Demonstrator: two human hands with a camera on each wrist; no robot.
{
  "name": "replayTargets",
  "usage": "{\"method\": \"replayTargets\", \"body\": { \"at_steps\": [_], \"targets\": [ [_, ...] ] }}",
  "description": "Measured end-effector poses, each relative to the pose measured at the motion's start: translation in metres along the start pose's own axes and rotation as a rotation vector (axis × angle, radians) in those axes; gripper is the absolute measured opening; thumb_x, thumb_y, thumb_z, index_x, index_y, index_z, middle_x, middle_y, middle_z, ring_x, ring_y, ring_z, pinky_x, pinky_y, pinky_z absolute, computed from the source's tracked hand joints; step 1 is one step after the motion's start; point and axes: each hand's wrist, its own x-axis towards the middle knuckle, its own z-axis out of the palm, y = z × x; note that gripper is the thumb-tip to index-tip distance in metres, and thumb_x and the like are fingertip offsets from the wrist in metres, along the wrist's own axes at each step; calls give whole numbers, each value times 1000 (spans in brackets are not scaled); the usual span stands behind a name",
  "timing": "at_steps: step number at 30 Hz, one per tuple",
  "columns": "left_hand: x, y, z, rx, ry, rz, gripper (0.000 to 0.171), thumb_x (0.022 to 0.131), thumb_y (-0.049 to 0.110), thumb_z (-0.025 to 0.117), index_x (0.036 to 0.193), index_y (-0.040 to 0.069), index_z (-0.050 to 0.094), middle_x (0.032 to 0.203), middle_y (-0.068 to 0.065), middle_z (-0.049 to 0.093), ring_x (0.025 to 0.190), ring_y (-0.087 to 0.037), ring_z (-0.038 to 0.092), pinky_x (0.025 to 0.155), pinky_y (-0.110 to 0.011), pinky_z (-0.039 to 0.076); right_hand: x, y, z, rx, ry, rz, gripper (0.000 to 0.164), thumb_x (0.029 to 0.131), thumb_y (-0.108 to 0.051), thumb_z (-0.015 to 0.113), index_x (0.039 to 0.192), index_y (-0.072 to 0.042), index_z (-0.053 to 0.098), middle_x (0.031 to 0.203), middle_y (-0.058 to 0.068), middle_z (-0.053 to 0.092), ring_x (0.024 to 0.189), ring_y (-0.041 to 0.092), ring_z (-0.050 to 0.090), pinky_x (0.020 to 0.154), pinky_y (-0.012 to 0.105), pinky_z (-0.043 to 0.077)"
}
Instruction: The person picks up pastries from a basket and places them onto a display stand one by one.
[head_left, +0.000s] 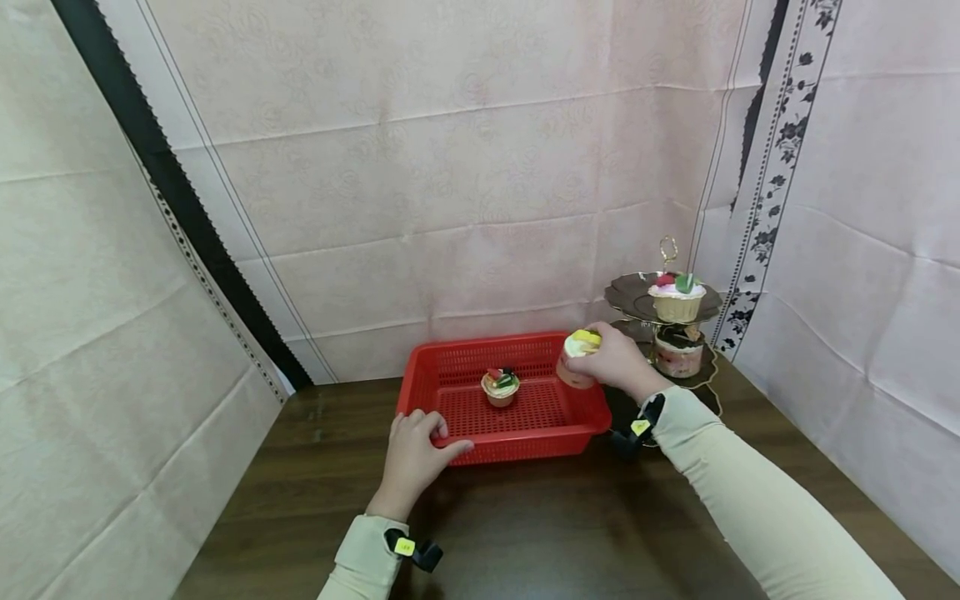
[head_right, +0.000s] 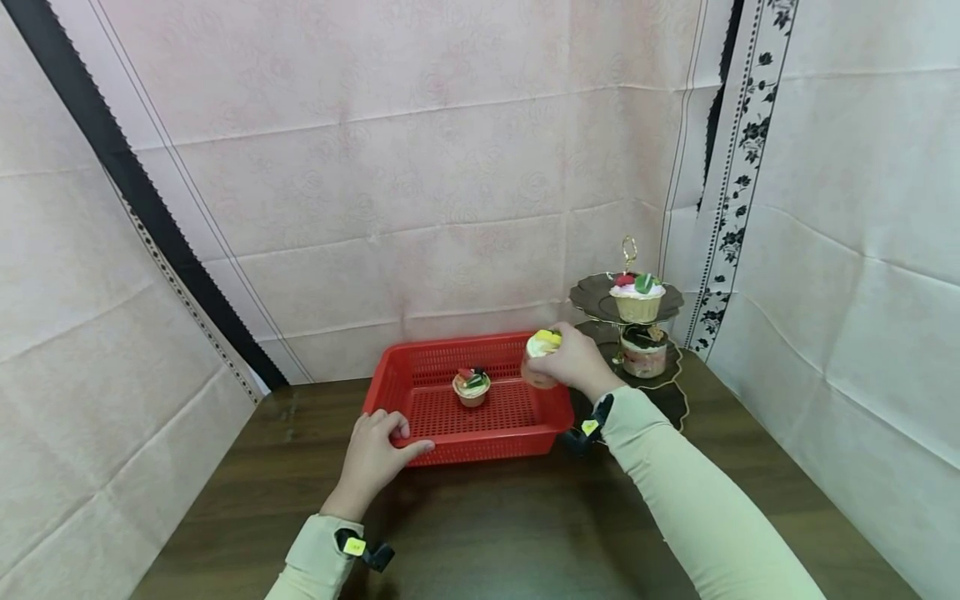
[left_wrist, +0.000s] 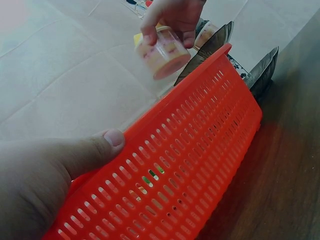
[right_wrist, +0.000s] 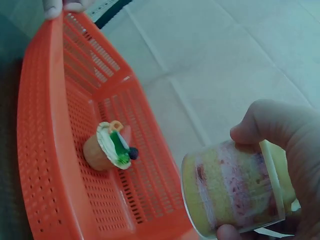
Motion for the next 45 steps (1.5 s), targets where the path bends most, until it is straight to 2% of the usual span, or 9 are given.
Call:
{"method": "replayTargets", "body": {
  "at_steps": [6,13,19,25,32,37,40,45],
  "targets": [
    [0,1,0,-2,-11,-7,47,72,51,89,75,22,52,73,3,45,75,-17,43,99,-50,31,-6,9,-18,0,18,52,81,83,-39,75,145,0,40,121,22,57,98,30,58,71,32,52],
    [0,0,0,0,-14,-7,48,72,52,88,75,21,52,74,3,45,75,-17,42,97,-47,31,-8,22,-28,109,22,116,90,87,-38,75,154,1,30,126,24,55,91,27,61,65,31,56],
    [-1,-1,0,5,-17,-17,47,71,51,89,74,22,52,73,3,46,75,-17,43,94,-45,30,-12,27,-31,113,69,158,83,88,-45,72,149,0,39,128,24,56,104,32,58,75,35,54],
    [-1,-2,0,2,-10,-19,47,71,51,89,74,22,52,73,3,46,75,-17,43,92,-45,31,-13,31,-31,4,142,169,77,86,-50,72,136,4,49,122,24,61,104,35,58,87,46,49],
    [0,-1,1,7,-25,-22,47,72,53,88,75,22,52,74,4,45,76,-17,43,103,-51,31,-15,34,-33,-86,180,198,79,86,-56,69,130,7,52,119,26,63,103,37,59,90,52,46],
    [0,-2,2,11,-28,-25,48,72,53,88,75,21,52,74,4,46,76,-17,43,106,-53,30,-17,38,-36,-169,216,226,76,85,-62,66,119,5,56,114,26,65,106,42,59,98,65,32],
    [0,-2,2,12,-25,-28,48,72,53,88,75,20,54,74,3,46,77,-18,43,109,-54,29,-17,43,-37,-185,236,204,75,85,-61,66,119,6,56,113,27,65,111,48,54,102,69,25],
    [0,-2,1,10,-24,-29,48,72,53,88,76,19,54,74,3,46,77,-18,43,110,-56,28,-16,49,-39,-249,261,137,67,87,-56,67,107,8,61,102,27,68,105,49,58,109,68,19]
  ]
}}
